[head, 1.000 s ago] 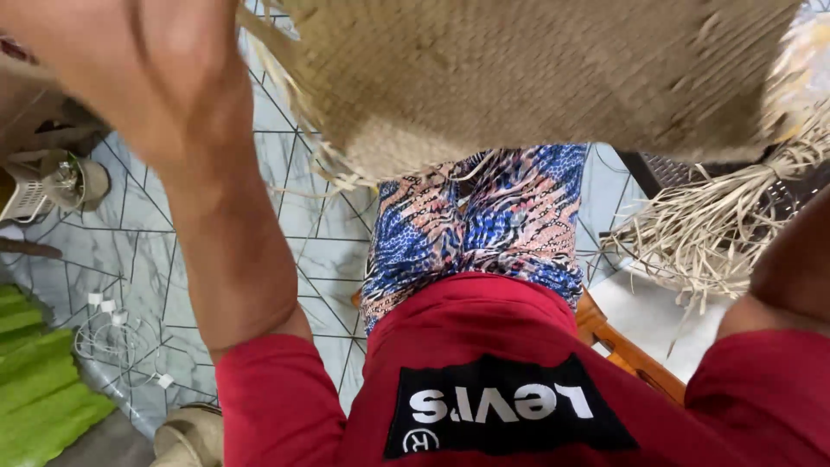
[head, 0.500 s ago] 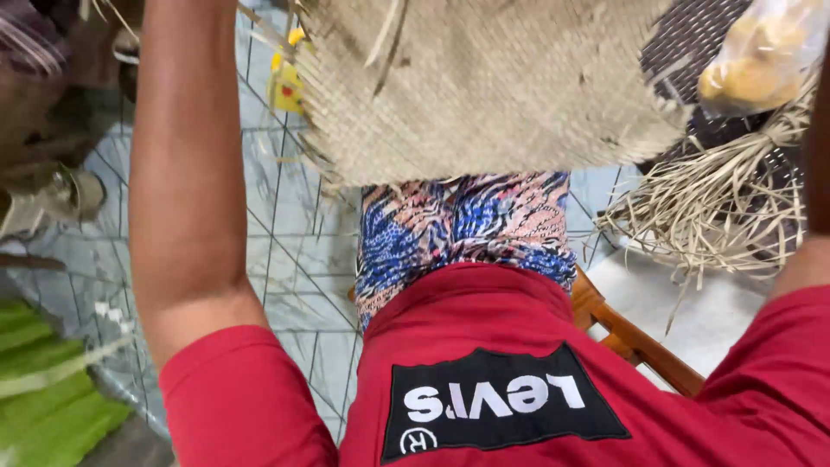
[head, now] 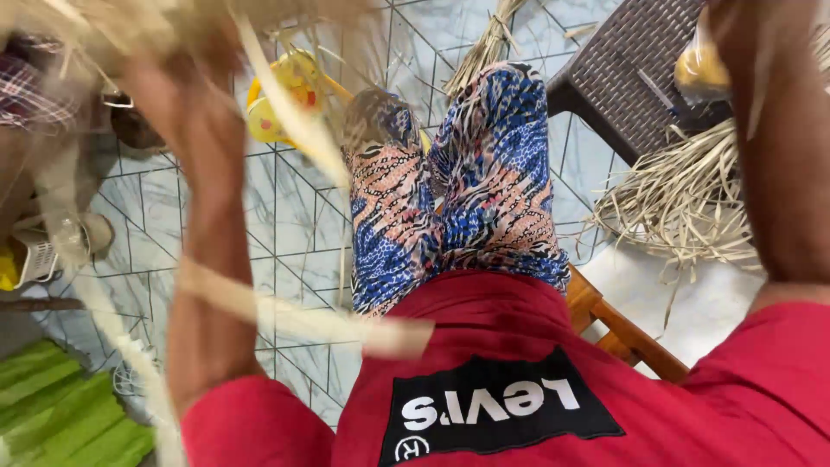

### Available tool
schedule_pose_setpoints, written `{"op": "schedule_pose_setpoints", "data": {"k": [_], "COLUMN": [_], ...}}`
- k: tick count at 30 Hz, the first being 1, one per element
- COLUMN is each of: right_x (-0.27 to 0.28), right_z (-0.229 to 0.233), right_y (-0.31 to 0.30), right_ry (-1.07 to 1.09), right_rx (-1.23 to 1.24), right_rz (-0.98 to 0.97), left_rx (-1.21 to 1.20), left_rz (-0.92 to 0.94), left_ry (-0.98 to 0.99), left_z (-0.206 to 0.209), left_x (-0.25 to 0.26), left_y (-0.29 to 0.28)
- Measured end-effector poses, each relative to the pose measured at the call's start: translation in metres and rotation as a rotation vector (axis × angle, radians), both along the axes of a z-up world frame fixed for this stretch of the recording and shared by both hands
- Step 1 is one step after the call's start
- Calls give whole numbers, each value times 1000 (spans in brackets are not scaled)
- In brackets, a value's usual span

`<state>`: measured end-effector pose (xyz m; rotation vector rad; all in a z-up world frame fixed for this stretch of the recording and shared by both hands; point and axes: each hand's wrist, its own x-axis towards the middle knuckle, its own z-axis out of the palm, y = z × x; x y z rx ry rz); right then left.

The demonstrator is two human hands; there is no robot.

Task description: Weaving and finishing the edges of a mat or hat using dried plant fibers by tucking in loose strands.

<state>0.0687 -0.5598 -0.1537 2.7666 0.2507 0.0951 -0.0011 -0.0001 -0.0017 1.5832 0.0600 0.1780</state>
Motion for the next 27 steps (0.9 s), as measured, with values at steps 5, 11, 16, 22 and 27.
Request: {"op": "schedule_pose_setpoints", "data": {"k": [5, 11, 16, 22, 27], "right_x": [-104, -152, -170, -141, -150], "right_z": [62, 45, -21, 44, 91], "right_y": [31, 8, 55, 40, 65], "right_ry": [741, 1139, 1086, 1097, 493], "right_rx": [1797, 1736, 1477, 1049, 443], "right_rz": [-81, -187, -1091, -844, -203], "left_rx": [-964, 748, 425, 675, 384], "left_rz": [-13, -147, 115, 49, 39], "left_ry": [333, -70, 333, 181, 470], "left_z": [-42, 0, -27, -9, -5], "left_x": [-112, -158, -145, -176, -159], "left_y": [11, -46, -72, -77, -74]}}
